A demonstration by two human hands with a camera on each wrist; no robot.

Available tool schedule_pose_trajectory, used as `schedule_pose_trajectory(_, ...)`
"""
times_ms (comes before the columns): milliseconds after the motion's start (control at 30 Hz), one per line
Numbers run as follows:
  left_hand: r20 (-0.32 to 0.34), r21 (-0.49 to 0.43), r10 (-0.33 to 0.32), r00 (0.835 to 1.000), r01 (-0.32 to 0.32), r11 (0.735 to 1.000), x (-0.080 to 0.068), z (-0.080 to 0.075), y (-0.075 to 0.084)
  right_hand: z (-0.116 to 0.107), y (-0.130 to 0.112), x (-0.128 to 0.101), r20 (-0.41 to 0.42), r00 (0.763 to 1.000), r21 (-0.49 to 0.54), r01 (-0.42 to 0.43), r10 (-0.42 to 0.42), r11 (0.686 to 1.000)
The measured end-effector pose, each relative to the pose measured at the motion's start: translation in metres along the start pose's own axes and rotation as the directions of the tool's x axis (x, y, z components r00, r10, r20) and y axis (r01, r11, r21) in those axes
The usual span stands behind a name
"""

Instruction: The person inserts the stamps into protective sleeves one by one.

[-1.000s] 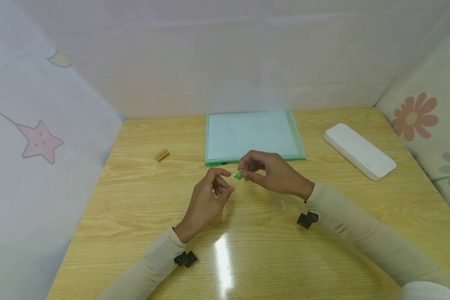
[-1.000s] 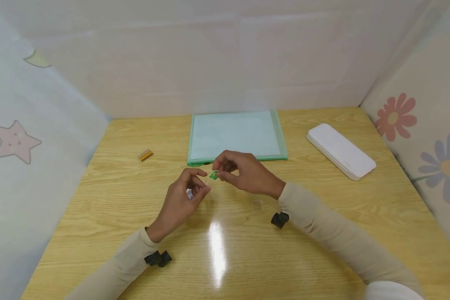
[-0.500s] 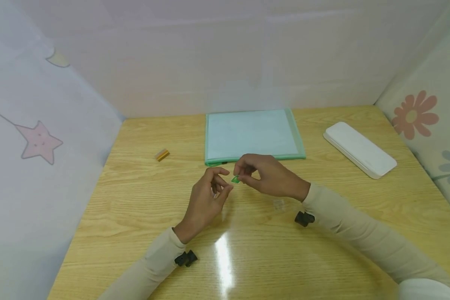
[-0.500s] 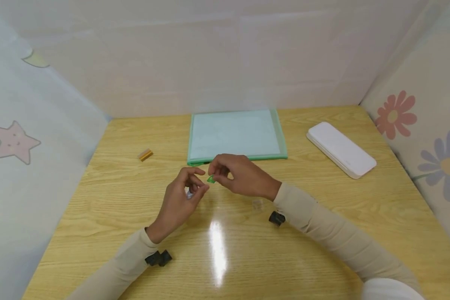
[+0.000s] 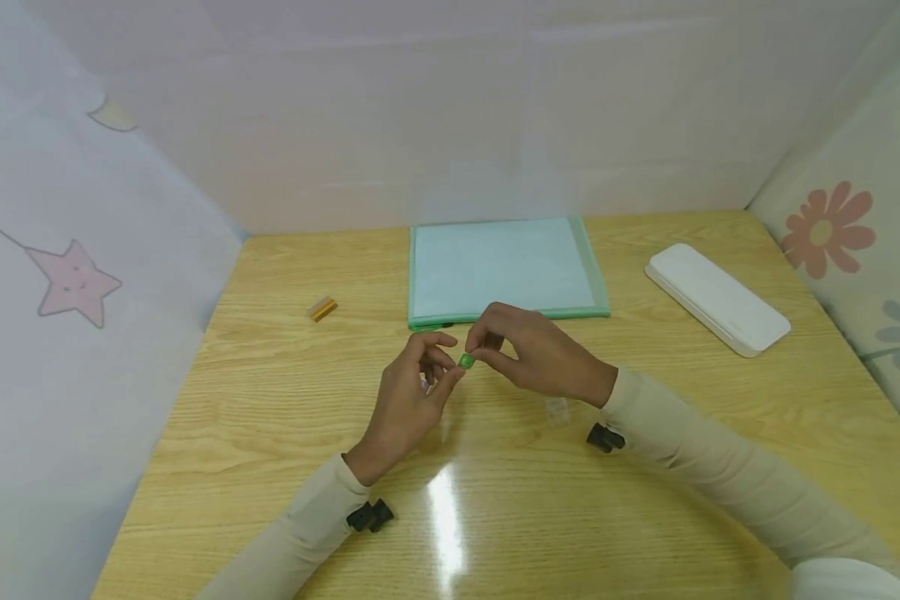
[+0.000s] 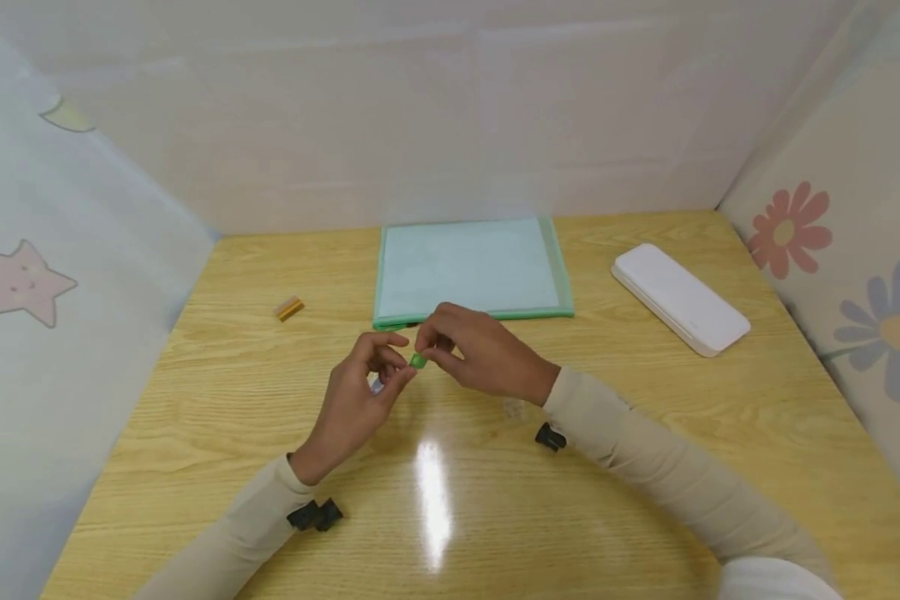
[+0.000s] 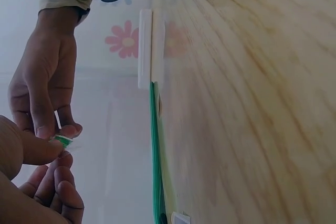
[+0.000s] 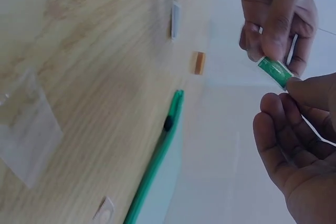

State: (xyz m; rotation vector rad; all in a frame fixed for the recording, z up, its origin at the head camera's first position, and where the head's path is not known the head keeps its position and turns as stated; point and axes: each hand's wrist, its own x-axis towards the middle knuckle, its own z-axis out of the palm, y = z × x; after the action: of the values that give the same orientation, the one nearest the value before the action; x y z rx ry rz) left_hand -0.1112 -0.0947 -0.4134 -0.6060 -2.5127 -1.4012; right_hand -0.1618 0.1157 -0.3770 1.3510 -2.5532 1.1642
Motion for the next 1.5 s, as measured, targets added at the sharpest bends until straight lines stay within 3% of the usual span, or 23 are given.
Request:
schedule_pose_trajectory(200, 0.008, -0.026, -0.015, 1.000, 0.015, 1.000, -0.001, 0.001, -0.002, 0.002, -0.001, -0.002, 0.026, 1.000, 0.002, 0.017, -0.017, 1.000)
schedule_pose_trajectory(400, 0.021, -0.099, -0.037, 0.999, 0.038, 0.994, 0.000, 0.001, -0.002, 0.004, 0.003, -0.002, 0.070, 0.998, 0.067, -0.015, 0.010, 0.998)
schedule_pose_trajectory(700, 0.087, -0.086, -0.179, 0.980, 0.186, 0.979, -0.004, 0.005, -0.007, 0.007, 0.014, -0.003, 0.053, 0.987, 0.116, -0.158, 0.153, 0.981)
schedule_pose_trajectory(833, 0.121, -0.012, -0.215, 0.969, 0.218, 0.976, -0.005, 0.005, -0.009, 0.014, 0.026, -0.005, 0.101, 0.967, 0.127, -0.246, 0.234, 0.961)
schedule_pose_trajectory(967, 0.202, 0.086, -0.242, 0.949, 0.229, 0.970, -0.008, 0.004, -0.010, 0.029, 0.039, -0.010, 0.138, 0.917, 0.040, -0.382, 0.373, 0.923)
schedule_pose_trajectory(1100, 0.279, 0.143, -0.258, 0.925, 0.226, 0.964, -0.012, 0.006, -0.011, 0.042, 0.044, -0.014, 0.115, 0.886, -0.085, -0.442, 0.449, 0.893)
schedule_pose_trajectory(1300, 0.296, 0.219, -0.216, 0.930, 0.154, 0.963, -0.010, 0.013, -0.007, 0.043, 0.045, -0.015, 0.080, 0.893, -0.166, -0.426, 0.443, 0.889)
schedule_pose_trajectory(1367, 0.316, 0.235, -0.202, 0.927, 0.129, 0.963, -0.009, 0.017, -0.004, 0.036, 0.047, -0.016, 0.081, 0.893, -0.151, -0.428, 0.442, 0.891)
schedule_pose_trajectory(1500, 0.352, 0.279, -0.151, 0.924, 0.050, 0.959, -0.004, 0.033, 0.005, 0.010, 0.058, -0.020, 0.027, 0.916, -0.113, -0.395, 0.400, 0.912)
